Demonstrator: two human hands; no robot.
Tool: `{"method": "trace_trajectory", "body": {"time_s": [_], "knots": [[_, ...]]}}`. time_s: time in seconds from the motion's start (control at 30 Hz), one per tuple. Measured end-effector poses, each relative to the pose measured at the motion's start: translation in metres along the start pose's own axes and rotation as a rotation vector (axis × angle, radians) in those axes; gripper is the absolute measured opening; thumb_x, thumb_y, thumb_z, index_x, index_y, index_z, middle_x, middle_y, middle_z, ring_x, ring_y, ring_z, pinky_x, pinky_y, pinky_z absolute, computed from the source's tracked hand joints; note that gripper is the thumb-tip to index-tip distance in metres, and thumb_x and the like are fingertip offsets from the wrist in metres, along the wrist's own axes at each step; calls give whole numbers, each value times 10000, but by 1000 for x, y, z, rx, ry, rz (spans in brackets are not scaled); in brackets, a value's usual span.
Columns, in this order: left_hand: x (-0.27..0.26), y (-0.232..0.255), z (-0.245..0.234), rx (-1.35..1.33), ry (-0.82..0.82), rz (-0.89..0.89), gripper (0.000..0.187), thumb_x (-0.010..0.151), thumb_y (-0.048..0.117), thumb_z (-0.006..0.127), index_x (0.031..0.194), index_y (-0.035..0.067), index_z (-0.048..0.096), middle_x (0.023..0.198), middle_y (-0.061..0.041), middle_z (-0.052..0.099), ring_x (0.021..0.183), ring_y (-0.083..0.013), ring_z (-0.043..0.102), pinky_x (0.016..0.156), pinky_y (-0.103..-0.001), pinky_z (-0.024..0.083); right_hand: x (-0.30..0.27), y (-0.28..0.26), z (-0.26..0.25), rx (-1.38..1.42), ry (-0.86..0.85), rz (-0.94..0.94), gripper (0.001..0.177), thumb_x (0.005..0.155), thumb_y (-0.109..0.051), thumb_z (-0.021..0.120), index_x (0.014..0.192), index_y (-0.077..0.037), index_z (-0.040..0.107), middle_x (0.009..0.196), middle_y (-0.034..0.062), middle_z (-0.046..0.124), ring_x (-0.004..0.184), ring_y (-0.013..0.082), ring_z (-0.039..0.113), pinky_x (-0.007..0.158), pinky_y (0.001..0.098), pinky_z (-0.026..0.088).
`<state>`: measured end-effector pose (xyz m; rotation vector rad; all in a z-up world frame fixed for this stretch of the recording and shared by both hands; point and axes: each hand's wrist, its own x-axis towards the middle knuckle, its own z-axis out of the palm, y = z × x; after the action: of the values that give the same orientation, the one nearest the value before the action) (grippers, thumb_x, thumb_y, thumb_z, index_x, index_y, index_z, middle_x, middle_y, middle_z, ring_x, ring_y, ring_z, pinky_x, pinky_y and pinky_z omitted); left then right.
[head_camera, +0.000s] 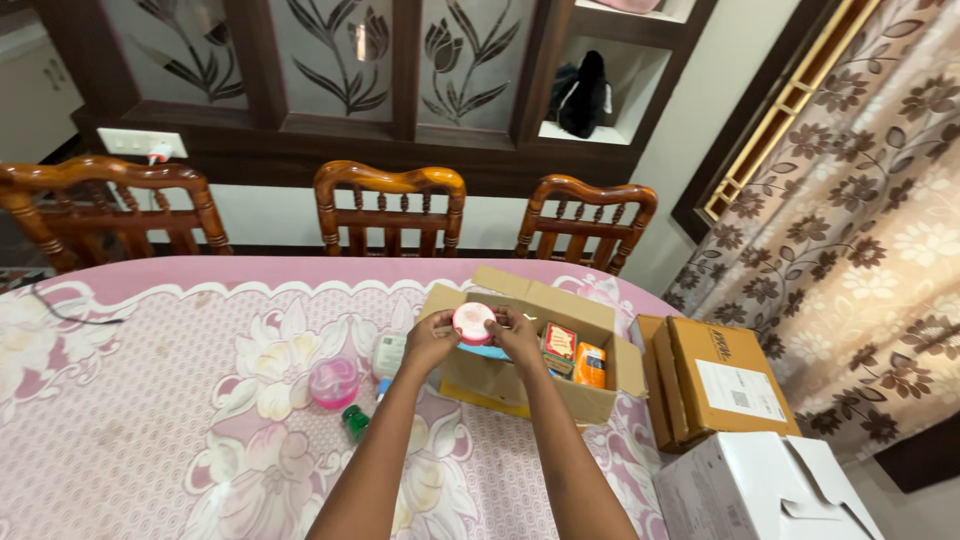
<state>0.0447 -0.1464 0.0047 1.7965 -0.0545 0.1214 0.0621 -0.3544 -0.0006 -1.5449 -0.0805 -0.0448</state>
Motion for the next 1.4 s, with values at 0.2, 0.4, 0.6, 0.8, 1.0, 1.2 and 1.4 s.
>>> {"method": "trace_trajectory", "body": {"time_s": [0.2,0.4,0.6,0.8,1.0,1.2,1.4], "knots": [[25,-8,35,67,-65,13,490,845,136,733,1330,142,668,1234,-81,742,1003,-214,774,899,-329,588,-22,-27,-13,-310,-20,-49,766,627,-157,879,1329,-65,587,1158,72,713,987,183,718,765,363,619],[45,-35,46,197,-70,25,501,864,91,701,1362,119,656,1218,-150,738,1041,-233,750,929,-330,565,-15,-34,-2,-873,82,-316,779,570,-349,961,1223,-20,691,1128,201,722,1028,344,693,883,426,564],[49,-45,44,142,-39,163,494,857,31,672,1348,61,630,1188,-164,739,1098,-254,739,925,-332,563,-3,-24,7,-998,112,-297,713,544,-401,947,1116,-39,723,1074,185,737,1017,365,695,897,439,554],[39,-32,37,187,-39,236,497,825,53,732,1315,55,647,1228,-173,715,1092,-270,729,929,-347,577,0,-23,6,-1059,124,-67,702,551,-441,918,1131,-87,743,1065,164,766,1023,320,724,898,427,574],[45,-14,61,305,-110,256,492,834,73,710,1324,67,665,1202,-176,725,1070,-297,725,934,-381,579,8,-33,-21,-1057,202,-82,786,516,-441,940,1165,-63,708,1058,187,745,996,340,725,875,436,574],[55,-12,109,108,-233,177,579,825,122,705,1393,99,593,1052,-159,769,889,-238,769,805,-359,605,-11,-58,-58,-1018,210,-2,651,534,-384,902,1110,-111,766,1001,163,771,942,323,739,850,435,578],[55,-9,121,276,-213,81,574,853,208,740,1410,157,613,877,-173,771,798,-286,755,756,-390,596,-6,-40,-68,-1044,228,-139,623,545,-372,921,1064,-65,764,962,191,765,902,338,748,832,428,592]]}}
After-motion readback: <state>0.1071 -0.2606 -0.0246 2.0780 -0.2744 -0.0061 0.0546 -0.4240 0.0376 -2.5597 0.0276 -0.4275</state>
